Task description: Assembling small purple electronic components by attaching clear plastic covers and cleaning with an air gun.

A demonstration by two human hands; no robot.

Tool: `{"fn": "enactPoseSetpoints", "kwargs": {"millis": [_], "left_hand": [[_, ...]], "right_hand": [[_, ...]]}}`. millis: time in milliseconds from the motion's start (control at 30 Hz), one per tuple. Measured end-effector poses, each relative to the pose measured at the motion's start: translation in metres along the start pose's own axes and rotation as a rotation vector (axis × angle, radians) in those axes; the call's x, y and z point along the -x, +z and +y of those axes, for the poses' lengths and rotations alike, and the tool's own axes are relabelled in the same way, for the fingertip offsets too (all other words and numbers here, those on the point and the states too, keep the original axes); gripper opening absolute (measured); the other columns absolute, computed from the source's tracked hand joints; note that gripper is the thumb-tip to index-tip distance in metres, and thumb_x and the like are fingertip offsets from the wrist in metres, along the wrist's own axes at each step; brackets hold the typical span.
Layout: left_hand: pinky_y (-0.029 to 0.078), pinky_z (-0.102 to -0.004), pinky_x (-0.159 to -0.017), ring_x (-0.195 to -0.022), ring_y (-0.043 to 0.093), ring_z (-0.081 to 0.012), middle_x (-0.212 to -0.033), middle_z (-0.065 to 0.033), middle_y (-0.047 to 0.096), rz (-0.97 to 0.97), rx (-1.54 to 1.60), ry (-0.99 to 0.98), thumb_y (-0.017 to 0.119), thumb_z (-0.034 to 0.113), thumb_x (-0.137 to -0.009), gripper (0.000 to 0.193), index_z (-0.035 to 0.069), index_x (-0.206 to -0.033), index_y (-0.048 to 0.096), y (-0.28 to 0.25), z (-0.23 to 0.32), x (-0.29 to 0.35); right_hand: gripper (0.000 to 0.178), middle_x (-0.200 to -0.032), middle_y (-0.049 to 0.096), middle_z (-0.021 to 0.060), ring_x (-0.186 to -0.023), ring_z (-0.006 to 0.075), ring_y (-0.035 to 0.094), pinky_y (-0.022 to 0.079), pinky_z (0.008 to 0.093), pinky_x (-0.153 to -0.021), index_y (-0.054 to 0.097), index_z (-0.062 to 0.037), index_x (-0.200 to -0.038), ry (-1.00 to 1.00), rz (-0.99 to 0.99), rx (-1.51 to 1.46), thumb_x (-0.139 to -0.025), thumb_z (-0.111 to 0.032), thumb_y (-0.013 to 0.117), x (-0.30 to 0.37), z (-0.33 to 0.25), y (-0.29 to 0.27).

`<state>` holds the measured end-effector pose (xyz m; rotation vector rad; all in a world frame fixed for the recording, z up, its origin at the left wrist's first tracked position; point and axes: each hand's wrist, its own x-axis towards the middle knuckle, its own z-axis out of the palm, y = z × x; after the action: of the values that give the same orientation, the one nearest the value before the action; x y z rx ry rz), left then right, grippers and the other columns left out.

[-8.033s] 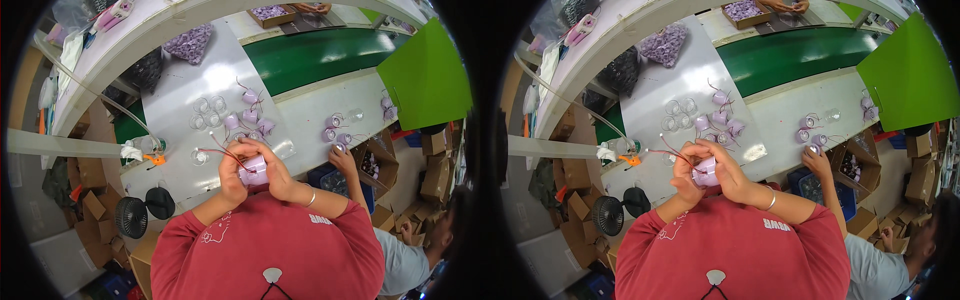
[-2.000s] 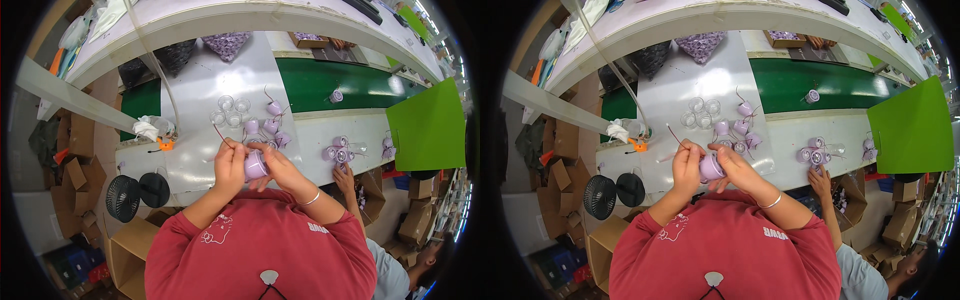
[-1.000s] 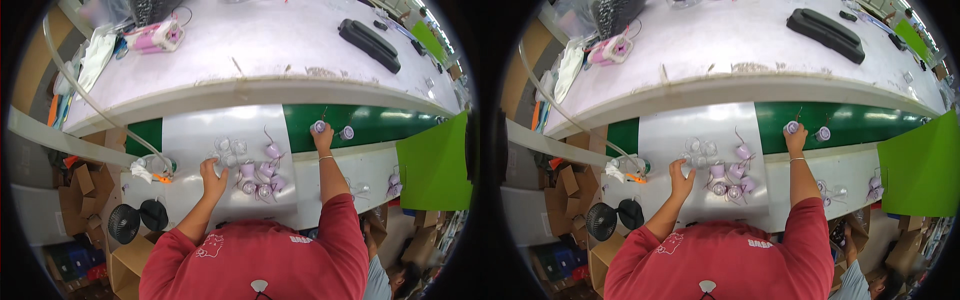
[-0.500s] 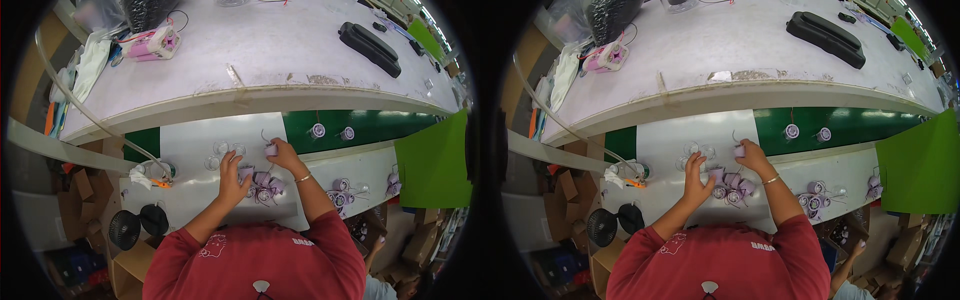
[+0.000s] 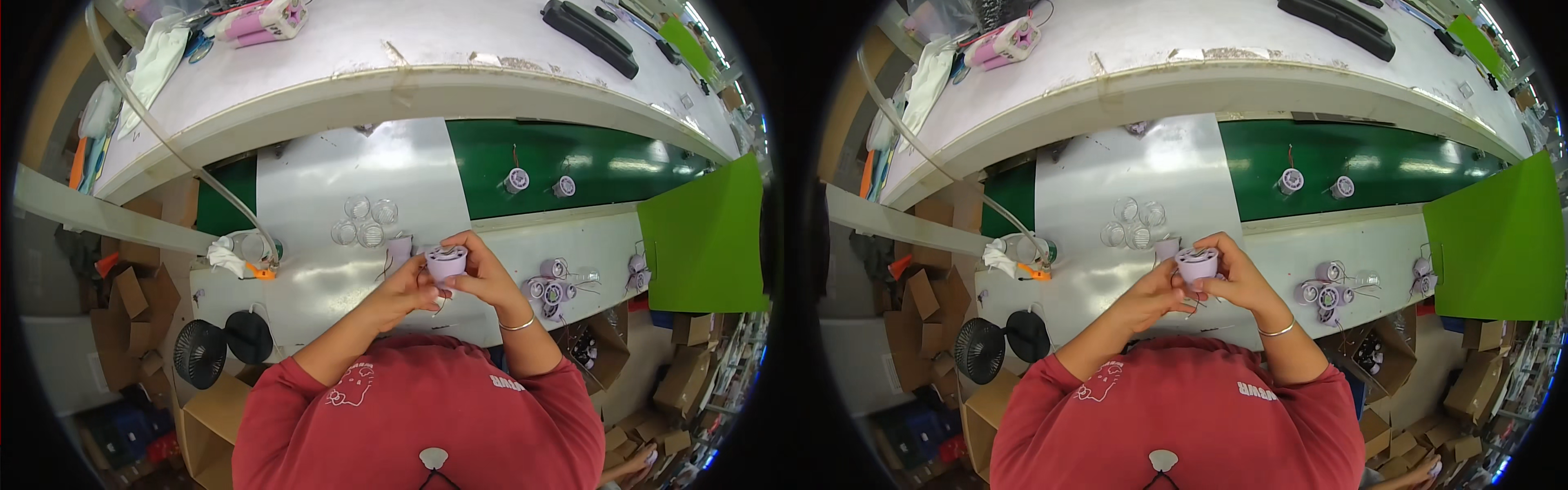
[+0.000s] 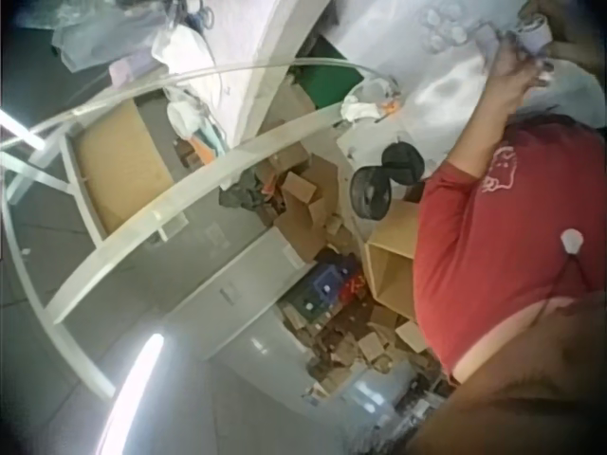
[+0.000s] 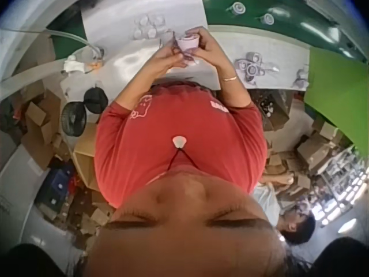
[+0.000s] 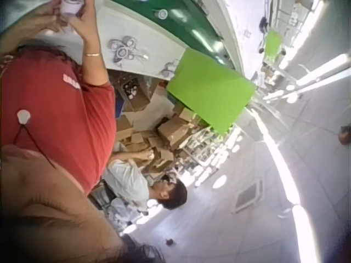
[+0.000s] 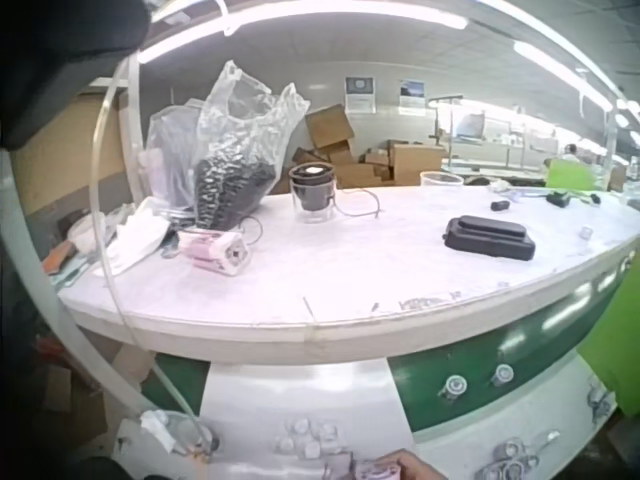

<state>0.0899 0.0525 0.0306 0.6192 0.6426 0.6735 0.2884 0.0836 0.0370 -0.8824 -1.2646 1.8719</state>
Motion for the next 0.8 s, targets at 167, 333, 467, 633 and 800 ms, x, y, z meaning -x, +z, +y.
{"fn": "enactPoseSetpoints", "kwargs": {"millis": [167,333,467,633,800], "left_hand": [[0.047,-0.0283,-0.066,-0.073,0.053,-0.0129,-0.082,-0.0022,0.053,-0.126,0.145,-0.234,0.054,0.011,-0.09,0.045,0.008,-0.13,0.034,-0.001,-0.019,0.016],[0.038,-0.0276,-0.055,-0.059,0.042,-0.0108,-0.071,0.0002,0.046,-0.051,-0.627,-0.036,0.049,0.011,-0.092,0.032,0.007,-0.122,0.039,-0.008,0.001,0.048],[0.042,-0.0339,-0.058,-0.061,0.053,-0.0231,-0.072,-0.0091,0.053,0.045,-0.87,0.097,0.049,0.008,-0.09,0.018,0.005,-0.106,0.042,0.015,0.022,0.067],[0.043,-0.0327,-0.055,-0.063,0.059,-0.0219,-0.071,-0.0107,0.059,0.195,-0.946,0.131,0.052,0.006,-0.089,0.014,0.005,-0.098,0.041,-0.007,0.034,0.073],[0.044,-0.0249,-0.059,-0.066,0.055,-0.0125,-0.074,-0.0031,0.056,0.307,-0.341,0.119,0.059,0.007,-0.087,0.025,0.006,-0.105,0.043,-0.063,0.008,0.055]], "right_hand": [[0.05,-0.107,0.057,0.0074,-0.1,0.0167,0.056,0.044,0.0313,-0.087,0.047,-0.0039,-0.113,0.051,-0.065,-0.059,-0.067,-0.005,0.066,0.008,0.005,0.002],[0.058,-0.126,0.051,0.0188,-0.117,0.0278,0.05,0.039,0.0382,-0.097,0.048,-0.0006,-0.115,0.1,-0.437,-0.156,-0.068,-0.023,0.073,0.019,0.029,-0.042],[0.051,-0.127,0.047,0.0101,-0.116,0.0204,0.048,0.038,0.0346,-0.098,0.046,-0.0021,-0.117,-0.094,-0.428,0.139,-0.076,-0.015,0.074,0.019,0.03,0.034],[0.017,-0.079,0.058,0.0043,-0.069,0.0147,0.059,0.048,0.0292,-0.062,0.058,-0.002,-0.092,-0.226,0.002,0.309,-0.079,-0.005,0.068,0.011,0.055,0.086],[0.008,-0.073,0.055,0.0103,-0.063,0.0261,0.055,0.044,0.0316,-0.055,0.061,-0.0015,-0.083,-0.515,0.207,0.753,-0.077,-0.001,0.066,-0.002,0.052,0.08]]}}
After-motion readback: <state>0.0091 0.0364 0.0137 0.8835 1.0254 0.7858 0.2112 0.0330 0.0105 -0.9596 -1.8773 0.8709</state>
